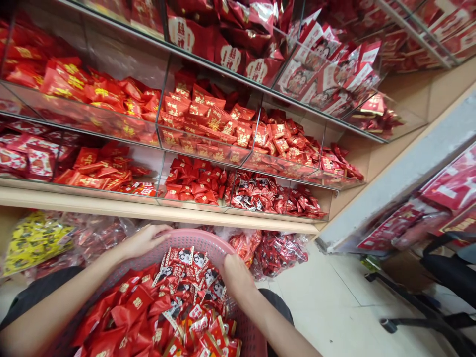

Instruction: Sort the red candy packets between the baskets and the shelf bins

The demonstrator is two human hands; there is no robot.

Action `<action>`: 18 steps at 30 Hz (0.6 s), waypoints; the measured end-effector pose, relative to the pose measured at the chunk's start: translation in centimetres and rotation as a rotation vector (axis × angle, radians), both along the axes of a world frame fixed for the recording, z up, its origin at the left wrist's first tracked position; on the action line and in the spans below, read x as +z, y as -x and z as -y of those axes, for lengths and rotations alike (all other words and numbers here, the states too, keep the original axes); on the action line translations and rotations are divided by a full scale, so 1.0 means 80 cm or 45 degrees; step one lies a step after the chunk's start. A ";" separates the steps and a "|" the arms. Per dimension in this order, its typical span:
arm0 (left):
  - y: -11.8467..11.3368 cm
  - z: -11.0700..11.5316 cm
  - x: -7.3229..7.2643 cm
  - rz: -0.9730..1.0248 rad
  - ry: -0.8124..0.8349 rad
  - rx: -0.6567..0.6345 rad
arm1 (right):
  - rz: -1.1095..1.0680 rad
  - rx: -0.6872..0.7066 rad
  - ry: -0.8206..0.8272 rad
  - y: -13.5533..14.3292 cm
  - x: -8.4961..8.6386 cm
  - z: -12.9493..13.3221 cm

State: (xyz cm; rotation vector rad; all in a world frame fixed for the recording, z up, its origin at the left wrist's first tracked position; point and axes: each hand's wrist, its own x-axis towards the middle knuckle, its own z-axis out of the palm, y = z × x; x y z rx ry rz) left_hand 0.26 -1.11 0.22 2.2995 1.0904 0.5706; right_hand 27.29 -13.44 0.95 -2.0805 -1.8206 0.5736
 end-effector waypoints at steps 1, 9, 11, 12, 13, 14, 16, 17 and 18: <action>0.000 0.000 0.000 0.000 -0.001 -0.001 | 0.117 -0.006 -0.030 0.001 0.008 -0.003; 0.002 -0.001 -0.005 0.085 0.011 0.003 | 0.303 0.021 -0.703 -0.036 0.100 -0.059; 0.002 0.000 -0.005 0.094 0.021 0.003 | 0.349 -0.067 -0.742 -0.052 0.109 -0.081; 0.002 0.000 -0.004 0.088 0.022 0.002 | 0.355 -0.139 -0.704 -0.059 0.111 -0.093; 0.002 0.000 -0.004 0.077 0.020 -0.001 | 0.349 -0.214 -0.634 -0.064 0.112 -0.103; 0.001 0.000 -0.003 0.064 0.017 -0.005 | 0.339 -0.282 -0.544 -0.068 0.113 -0.113; 0.001 0.000 -0.003 0.046 0.010 -0.013 | 0.336 -0.360 -0.342 -0.071 0.115 -0.130; 0.001 0.000 -0.003 0.043 0.008 -0.016 | 0.348 -0.380 -0.250 -0.070 0.115 -0.137; 0.001 -0.001 -0.004 0.043 0.006 -0.017 | 0.364 -0.395 -0.174 -0.068 0.116 -0.143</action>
